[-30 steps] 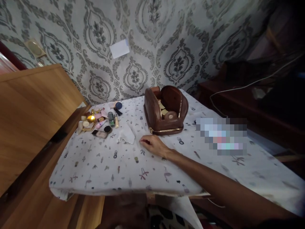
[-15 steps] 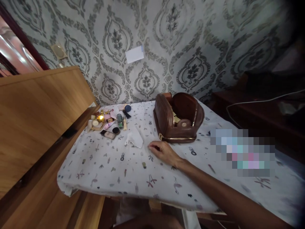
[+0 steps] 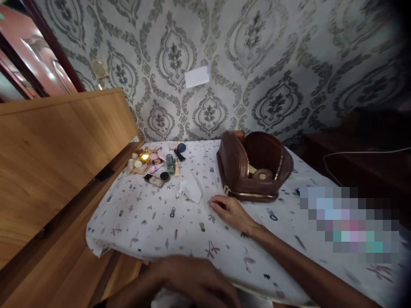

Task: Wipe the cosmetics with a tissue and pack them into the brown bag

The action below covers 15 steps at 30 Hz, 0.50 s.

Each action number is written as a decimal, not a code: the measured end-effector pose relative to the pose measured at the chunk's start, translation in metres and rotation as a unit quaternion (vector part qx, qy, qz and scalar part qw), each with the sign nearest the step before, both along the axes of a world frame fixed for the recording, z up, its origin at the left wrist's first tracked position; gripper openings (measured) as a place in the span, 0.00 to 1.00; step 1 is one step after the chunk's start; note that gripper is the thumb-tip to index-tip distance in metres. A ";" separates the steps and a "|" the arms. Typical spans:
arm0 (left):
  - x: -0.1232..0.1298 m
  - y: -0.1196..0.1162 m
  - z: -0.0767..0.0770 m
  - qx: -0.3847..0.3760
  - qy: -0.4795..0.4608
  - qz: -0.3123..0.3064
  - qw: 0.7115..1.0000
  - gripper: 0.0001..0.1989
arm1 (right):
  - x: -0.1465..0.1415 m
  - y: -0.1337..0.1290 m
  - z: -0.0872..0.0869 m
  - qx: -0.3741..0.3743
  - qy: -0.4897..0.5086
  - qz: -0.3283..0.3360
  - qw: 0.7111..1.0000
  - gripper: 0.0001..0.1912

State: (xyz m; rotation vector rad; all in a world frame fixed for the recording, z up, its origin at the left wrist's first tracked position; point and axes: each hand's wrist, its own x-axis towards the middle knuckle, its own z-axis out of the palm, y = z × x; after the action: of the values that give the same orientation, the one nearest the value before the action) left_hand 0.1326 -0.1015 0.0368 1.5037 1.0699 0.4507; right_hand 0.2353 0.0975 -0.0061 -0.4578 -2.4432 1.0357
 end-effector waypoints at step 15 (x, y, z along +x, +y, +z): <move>-0.306 0.086 0.047 0.223 0.476 0.554 0.645 0.14 | -0.025 -0.043 0.141 -0.012 0.096 0.177 0.979 0.11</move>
State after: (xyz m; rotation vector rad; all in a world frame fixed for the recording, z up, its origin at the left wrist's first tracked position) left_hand -0.1729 -0.0151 0.0841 1.2819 2.9632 0.8113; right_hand 0.2104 0.0547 0.1353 0.0753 -2.3865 1.1885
